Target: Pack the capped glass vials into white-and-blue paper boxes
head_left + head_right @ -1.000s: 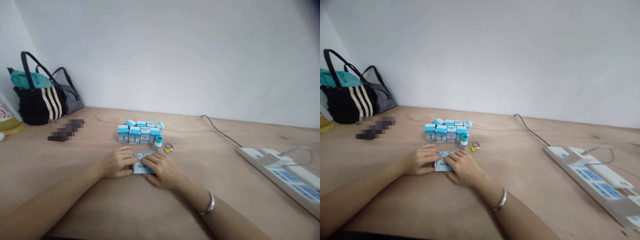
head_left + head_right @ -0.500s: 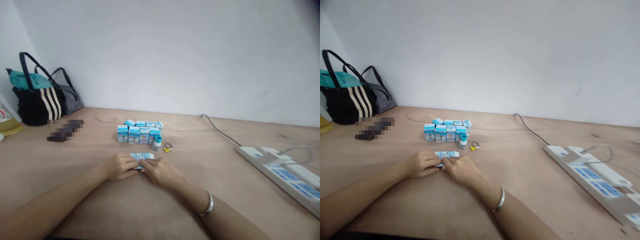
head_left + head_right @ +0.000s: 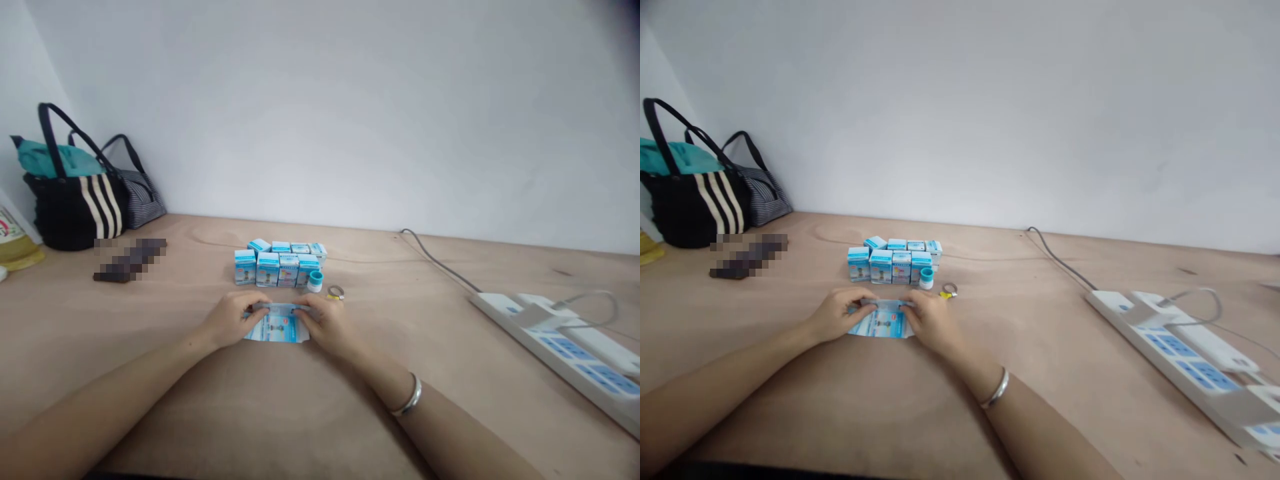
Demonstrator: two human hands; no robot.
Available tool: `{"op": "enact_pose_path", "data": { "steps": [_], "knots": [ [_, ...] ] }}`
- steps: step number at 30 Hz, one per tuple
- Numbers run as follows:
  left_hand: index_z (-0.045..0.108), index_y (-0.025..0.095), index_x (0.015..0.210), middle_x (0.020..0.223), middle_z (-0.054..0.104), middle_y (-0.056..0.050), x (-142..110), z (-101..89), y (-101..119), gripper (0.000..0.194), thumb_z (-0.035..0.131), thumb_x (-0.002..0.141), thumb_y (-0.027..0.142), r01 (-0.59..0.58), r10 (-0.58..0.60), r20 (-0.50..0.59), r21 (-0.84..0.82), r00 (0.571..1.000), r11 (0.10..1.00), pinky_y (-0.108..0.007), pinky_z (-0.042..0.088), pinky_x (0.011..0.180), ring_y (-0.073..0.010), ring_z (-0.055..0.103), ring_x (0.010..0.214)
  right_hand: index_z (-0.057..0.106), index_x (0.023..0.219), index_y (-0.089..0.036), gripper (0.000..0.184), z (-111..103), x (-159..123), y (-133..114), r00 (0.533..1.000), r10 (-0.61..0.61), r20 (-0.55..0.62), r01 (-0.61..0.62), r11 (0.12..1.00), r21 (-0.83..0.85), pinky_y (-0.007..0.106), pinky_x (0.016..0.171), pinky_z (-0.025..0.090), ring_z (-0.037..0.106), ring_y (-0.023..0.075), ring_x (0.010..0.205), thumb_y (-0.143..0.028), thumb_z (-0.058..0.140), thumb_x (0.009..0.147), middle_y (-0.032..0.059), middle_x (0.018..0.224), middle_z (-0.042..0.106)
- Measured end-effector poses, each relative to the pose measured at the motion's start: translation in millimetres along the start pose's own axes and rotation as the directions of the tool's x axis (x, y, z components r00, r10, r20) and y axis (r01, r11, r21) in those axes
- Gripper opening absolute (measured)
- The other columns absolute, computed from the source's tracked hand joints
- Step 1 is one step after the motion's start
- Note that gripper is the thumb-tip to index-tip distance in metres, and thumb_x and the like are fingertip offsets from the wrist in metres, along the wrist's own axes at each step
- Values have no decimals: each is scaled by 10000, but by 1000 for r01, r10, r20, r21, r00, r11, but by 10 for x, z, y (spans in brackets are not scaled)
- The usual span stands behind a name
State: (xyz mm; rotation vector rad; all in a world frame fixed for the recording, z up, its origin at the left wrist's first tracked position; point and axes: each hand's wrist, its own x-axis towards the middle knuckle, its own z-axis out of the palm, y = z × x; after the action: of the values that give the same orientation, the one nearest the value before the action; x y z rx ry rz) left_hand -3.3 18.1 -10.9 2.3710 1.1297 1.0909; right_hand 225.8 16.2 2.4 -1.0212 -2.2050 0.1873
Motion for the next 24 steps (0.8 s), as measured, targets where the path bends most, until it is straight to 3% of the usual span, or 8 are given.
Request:
{"op": "enact_pose_path", "data": {
  "steps": [7, 9, 11, 13, 14, 16, 18, 24],
  "knots": [
    [608, 185, 785, 742, 650, -26, 1, -6, 6, 137, 532, 848, 279, -205, 196, 60, 232, 979, 951, -269, 478, 670, -162, 618, 726, 592, 818, -193, 150, -51, -1, -30, 983, -12, 185, 37, 990, -135, 254, 620, 423, 606, 164, 704, -196, 454, 875, 42, 779, 664],
    [591, 187, 788, 723, 635, -24, 1, -25, 39, 167, 495, 873, 293, -231, 225, 52, 256, 973, 939, -258, 473, 646, -152, 604, 689, 587, 910, -199, 127, -59, -4, -36, 988, -30, 154, 48, 992, -118, 270, 660, 443, 621, 178, 772, -214, 467, 870, 54, 869, 672],
    [584, 195, 862, 778, 647, -20, 3, -83, 49, 152, 463, 892, 282, -202, 212, -16, 231, 977, 952, -239, 480, 652, -137, 611, 704, 516, 1124, -204, 278, -55, -9, -32, 998, -14, 60, 18, 997, -71, 297, 705, 465, 631, 190, 825, -253, 512, 850, 79, 1012, 656],
    [571, 204, 957, 846, 652, -18, 12, -189, 18, 147, 475, 886, 291, -100, 150, -228, 216, 962, 971, -228, 488, 668, -128, 619, 728, 356, 1295, -201, 511, -45, -17, -23, 999, 39, -30, -39, 999, -1, 306, 687, 482, 637, 182, 794, -298, 549, 832, 108, 1107, 618],
    [561, 204, 994, 872, 649, -19, 20, -257, -16, 171, 495, 875, 306, -27, 105, -377, 208, 920, 978, -226, 489, 665, -126, 618, 726, 287, 1335, -201, 585, -41, -21, -21, 997, 65, -47, -63, 998, 30, 301, 659, 485, 637, 171, 755, -315, 556, 828, 115, 1118, 608],
    [552, 193, 1033, 912, 635, -30, 37, -411, -117, 236, 521, 851, 340, 137, 2, -659, 160, 752, 978, -233, 489, 640, -122, 603, 686, 237, 1353, -204, 616, -39, -30, -24, 997, 81, -15, -80, 995, 52, 290, 621, 478, 629, 154, 698, -316, 548, 833, 109, 1088, 613],
    [564, 173, 1037, 932, 627, -45, 40, -560, -247, 263, 477, 859, 347, 248, -94, -779, 80, 620, 965, -248, 491, 640, -125, 588, 667, 257, 1340, -202, 583, -47, -41, -41, 996, 64, 68, -66, 998, 20, 286, 619, 468, 623, 145, 678, -280, 537, 835, 98, 1058, 624],
    [647, 205, 1005, 824, 630, -43, -143, -759, -596, 318, 534, 762, 376, 659, -473, -552, 198, 687, 726, -326, 487, 681, -194, 590, 685, 363, 1288, -181, 512, -78, -53, -103, 966, 57, 251, -24, 991, -134, 286, 647, 444, 625, 177, 784, -263, 553, 820, 90, 1043, 638]
  ]
}}
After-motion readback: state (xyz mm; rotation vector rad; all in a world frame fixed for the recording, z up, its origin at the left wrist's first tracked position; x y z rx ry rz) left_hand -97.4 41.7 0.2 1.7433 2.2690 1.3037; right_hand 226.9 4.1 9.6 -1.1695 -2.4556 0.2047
